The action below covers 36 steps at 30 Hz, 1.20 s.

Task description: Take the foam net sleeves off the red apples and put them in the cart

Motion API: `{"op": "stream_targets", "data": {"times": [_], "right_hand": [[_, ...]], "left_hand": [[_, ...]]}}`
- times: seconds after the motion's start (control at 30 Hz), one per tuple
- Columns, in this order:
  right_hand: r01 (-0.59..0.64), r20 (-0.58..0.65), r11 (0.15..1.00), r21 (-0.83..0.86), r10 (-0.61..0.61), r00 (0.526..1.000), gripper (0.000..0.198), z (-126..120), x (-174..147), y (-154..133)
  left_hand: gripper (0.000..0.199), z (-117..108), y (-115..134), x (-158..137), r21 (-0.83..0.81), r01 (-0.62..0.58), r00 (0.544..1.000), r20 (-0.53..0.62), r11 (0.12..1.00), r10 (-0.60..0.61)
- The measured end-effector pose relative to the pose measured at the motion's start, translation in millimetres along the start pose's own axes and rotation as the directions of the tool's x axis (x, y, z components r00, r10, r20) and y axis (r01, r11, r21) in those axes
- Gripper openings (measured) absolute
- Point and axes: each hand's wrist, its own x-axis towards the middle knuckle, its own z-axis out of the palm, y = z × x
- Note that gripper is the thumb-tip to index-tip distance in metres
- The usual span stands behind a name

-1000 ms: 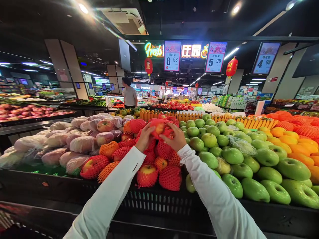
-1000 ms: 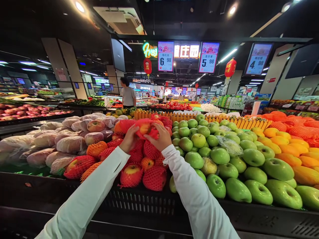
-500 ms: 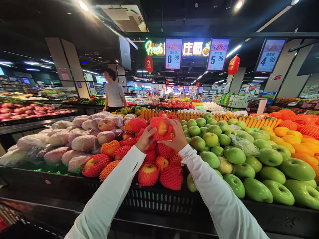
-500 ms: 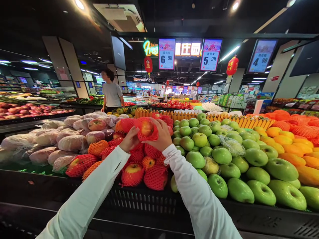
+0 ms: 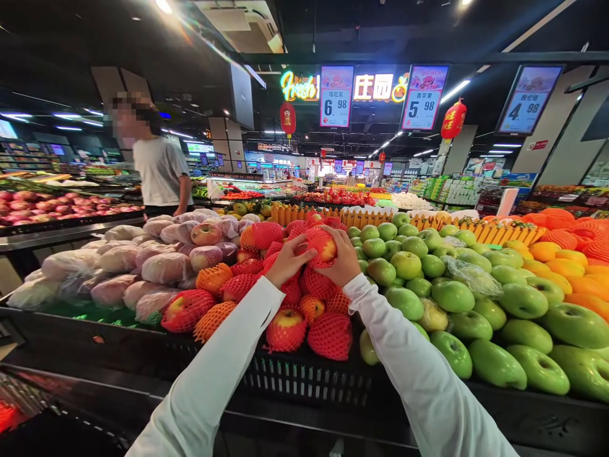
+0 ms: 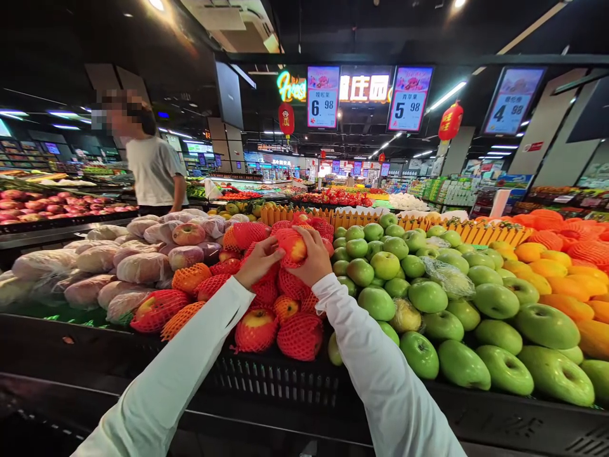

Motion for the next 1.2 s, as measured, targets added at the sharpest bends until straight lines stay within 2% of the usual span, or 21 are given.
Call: {"op": "stream_targets", "data": {"times": [0.07,0.13,0.23,0.33,0.43,0.57,0.67,0.73,0.8,0.87,0.97,1.07,1.2], "right_hand": [[-0.069,-0.089,0.997,0.035,0.072,0.993,0.086,3.9,0.0,7.5],[-0.128,-0.157,0.988,0.09,0.141,0.978,0.09,7.2,0.4,15.9],[-0.169,-0.195,0.976,0.14,0.194,0.961,0.093,9.5,1.4,25.4],[-0.155,-0.221,0.977,0.147,0.186,0.957,0.097,9.4,2.3,27.4],[-0.129,-0.202,0.977,0.172,0.163,0.966,0.101,8.6,2.6,22.9],[-0.159,-0.102,0.972,0.171,0.178,0.979,0.101,7.0,1.6,14.1],[-0.12,-0.062,0.979,0.167,0.132,0.989,0.105,6.0,0.0,8.7],[-0.044,-0.038,0.983,0.177,0.051,0.998,0.107,5.6,-1.3,5.7],[0.017,-0.01,0.986,0.168,-0.015,1.0,0.111,5.4,-2.5,3.0],[0.034,0.012,0.989,0.147,-0.036,0.999,0.116,5.1,-3.1,1.4],[0.028,0.02,0.991,0.134,-0.031,0.999,0.12,5.0,-2.9,1.7],[0.053,0.004,0.991,0.124,-0.053,0.999,0.118,5.3,-2.6,4.4],[0.108,0.007,0.989,0.099,-0.109,0.994,0.12,6.4,-3.0,7.4]], "left_hand": [[0.057,-1.3,2.3,-0.3,0.041,-0.057,0.997,-0.043,0.998,0.058],[0.047,-2.5,3.7,-1.2,0.064,-0.094,0.995,-0.035,0.993,0.097],[0.041,-2.2,4.4,-2.8,0.093,-0.063,0.997,0.045,0.994,0.059],[0.04,-0.4,3.6,-3.4,0.098,-0.048,0.995,0.093,0.994,0.039],[0.039,0.0,2.1,-2.5,0.09,-0.085,0.994,0.075,0.992,0.079],[0.038,-1.3,1.7,-1.8,0.097,-0.147,0.989,-0.014,0.984,0.149],[0.049,-1.1,3.4,-3.1,0.059,-0.143,0.988,-0.056,0.988,0.146],[0.06,-0.3,4.3,-4.9,0.001,-0.099,0.995,-0.024,0.995,0.099],[0.063,0.3,4.0,-6.8,-0.049,-0.032,0.999,0.03,0.998,0.034],[0.062,0.3,2.6,-7.9,-0.062,0.024,0.998,0.066,0.998,-0.02],[0.064,-1.2,0.8,-7.2,-0.033,0.059,0.998,0.037,0.998,-0.058],[0.07,-2.9,2.4,-5.1,0.011,0.062,0.998,0.022,0.998,-0.062],[0.077,-3.3,6.2,-5.8,0.068,-0.012,0.995,0.099,0.998,0.005]]}}
